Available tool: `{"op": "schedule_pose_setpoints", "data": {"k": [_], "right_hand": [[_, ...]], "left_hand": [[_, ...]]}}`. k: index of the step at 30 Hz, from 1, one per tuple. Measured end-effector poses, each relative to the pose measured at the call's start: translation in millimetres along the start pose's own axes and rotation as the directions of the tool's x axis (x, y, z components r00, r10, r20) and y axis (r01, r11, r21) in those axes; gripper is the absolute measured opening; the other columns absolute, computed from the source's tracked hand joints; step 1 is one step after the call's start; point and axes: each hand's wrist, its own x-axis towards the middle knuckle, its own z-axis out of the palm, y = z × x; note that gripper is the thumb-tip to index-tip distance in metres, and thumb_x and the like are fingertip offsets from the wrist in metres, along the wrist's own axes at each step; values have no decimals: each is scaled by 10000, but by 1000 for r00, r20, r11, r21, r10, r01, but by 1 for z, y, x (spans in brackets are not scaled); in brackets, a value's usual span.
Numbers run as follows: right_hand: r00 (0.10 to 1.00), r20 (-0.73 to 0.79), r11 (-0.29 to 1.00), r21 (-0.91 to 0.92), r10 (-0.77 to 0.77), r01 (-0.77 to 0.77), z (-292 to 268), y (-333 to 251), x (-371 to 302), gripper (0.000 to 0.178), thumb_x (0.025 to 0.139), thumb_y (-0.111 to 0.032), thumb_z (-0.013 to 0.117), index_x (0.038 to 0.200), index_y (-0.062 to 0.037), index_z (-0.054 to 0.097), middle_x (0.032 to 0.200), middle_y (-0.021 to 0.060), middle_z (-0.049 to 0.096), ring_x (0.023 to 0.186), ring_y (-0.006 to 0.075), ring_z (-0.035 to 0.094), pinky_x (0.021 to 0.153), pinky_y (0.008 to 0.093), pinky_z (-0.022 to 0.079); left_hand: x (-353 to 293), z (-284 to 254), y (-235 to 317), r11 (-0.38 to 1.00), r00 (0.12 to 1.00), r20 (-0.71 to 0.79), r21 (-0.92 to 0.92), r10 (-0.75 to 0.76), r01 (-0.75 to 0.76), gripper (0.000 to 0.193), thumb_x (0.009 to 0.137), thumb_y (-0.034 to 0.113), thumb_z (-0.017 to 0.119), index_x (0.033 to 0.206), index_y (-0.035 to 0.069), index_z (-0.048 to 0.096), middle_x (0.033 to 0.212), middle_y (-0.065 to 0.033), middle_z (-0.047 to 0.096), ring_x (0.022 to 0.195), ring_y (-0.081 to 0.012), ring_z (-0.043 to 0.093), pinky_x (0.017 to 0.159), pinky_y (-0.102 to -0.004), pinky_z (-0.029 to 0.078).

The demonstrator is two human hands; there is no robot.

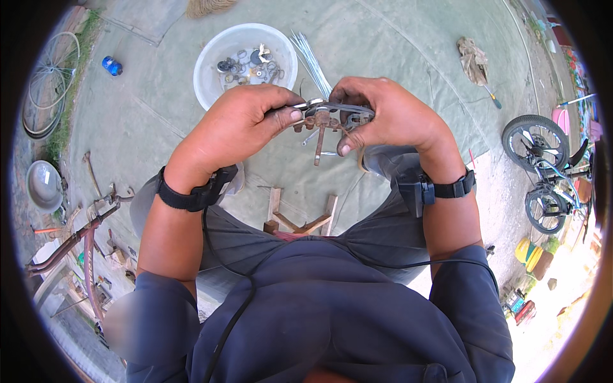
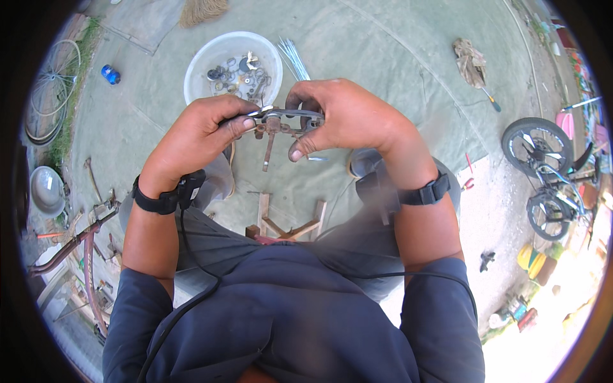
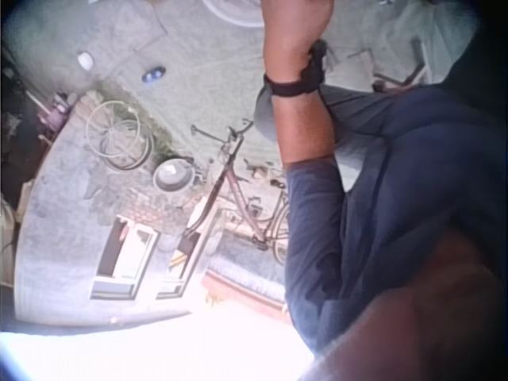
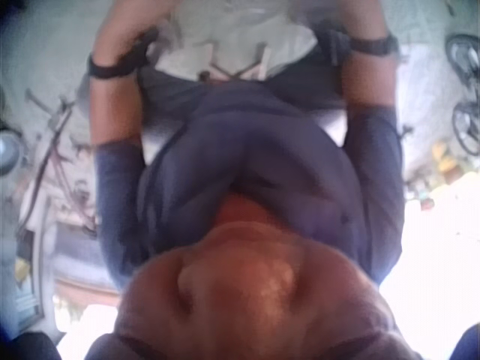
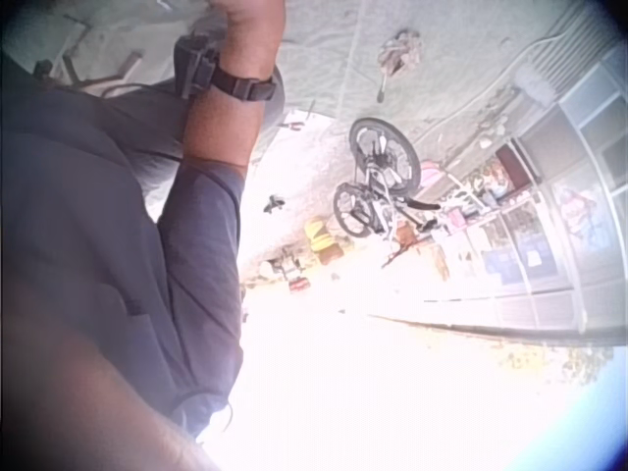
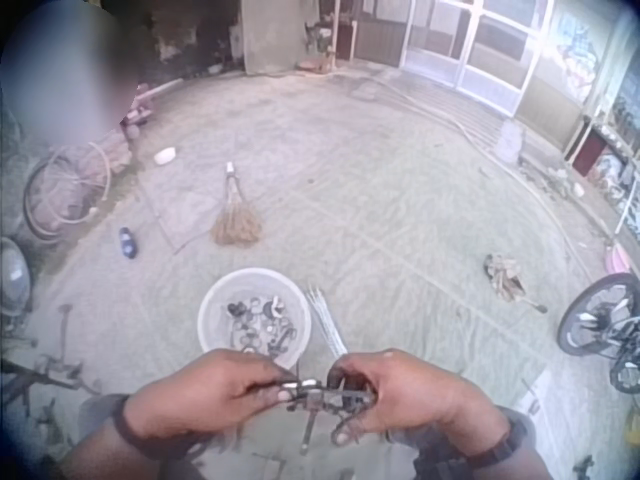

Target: The person uses a wrench to tighten and loosen bolts on a circular metal component with attached rods. The person repeatedly adjusts the wrench and repositions the part, occasionally picking up small hardware from a nearby white basin.

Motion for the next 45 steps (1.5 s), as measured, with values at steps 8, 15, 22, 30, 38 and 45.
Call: {"op": "schedule_pose_setpoints", "data": {"k": [8,15,22,30,38,45], "right_hand": [[996,50,995,64,-75,71,1,9,2,496,844,-486,752,1018,-28,678,772,114,656,710,233,609,652,345,485],[998,61,980,199,-3,-9,-2,-4,-2,463,904,-439,711,1056,-3,673,750,101,645,706,168,599,640,324,476],[999,-2,983,180,-37,37,-7,-15,-6,284,924,-272,651,972,6,678,679,58,583,628,127,504,576,305,413],[998,-10,996,71,-61,62,-4,-13,-8,255,898,-253,653,884,1,674,595,93,493,561,153,414,530,329,353],[999,18,986,163,-29,25,-5,-17,-9,274,907,-249,648,930,22,682,625,71,542,583,129,443,540,316,374],[996,52,884,460,68,-84,-1,-16,-9,349,945,-297,635,1038,36,687,742,5,626,667,79,525,568,252,413]], "left_hand": [[0,-4,3,996,996,46,-46,-74,77,183,941,124,643,1061,-7,688,858,-142,696,761,-281,651,698,-354,503],[0,-3,4,991,996,43,-111,-76,80,201,959,93,623,1113,-28,671,857,-77,626,746,-137,567,665,-297,470],[1,-7,0,995,995,-2,28,97,-97,146,947,87,634,1042,-17,674,859,-110,634,778,-225,591,703,-341,474],[-1,-6,-1,990,992,-18,75,123,-121,127,910,54,659,1018,-12,675,871,-122,639,808,-276,598,724,-366,480],[-1,-7,0,974,984,-28,149,175,-169,132,893,44,664,1013,-8,677,886,-145,643,811,-322,612,713,-384,488],[-2,-10,4,991,993,-17,59,119,-118,112,925,88,649,963,-17,656,813,-145,621,759,-303,591,686,-384,475]]}}
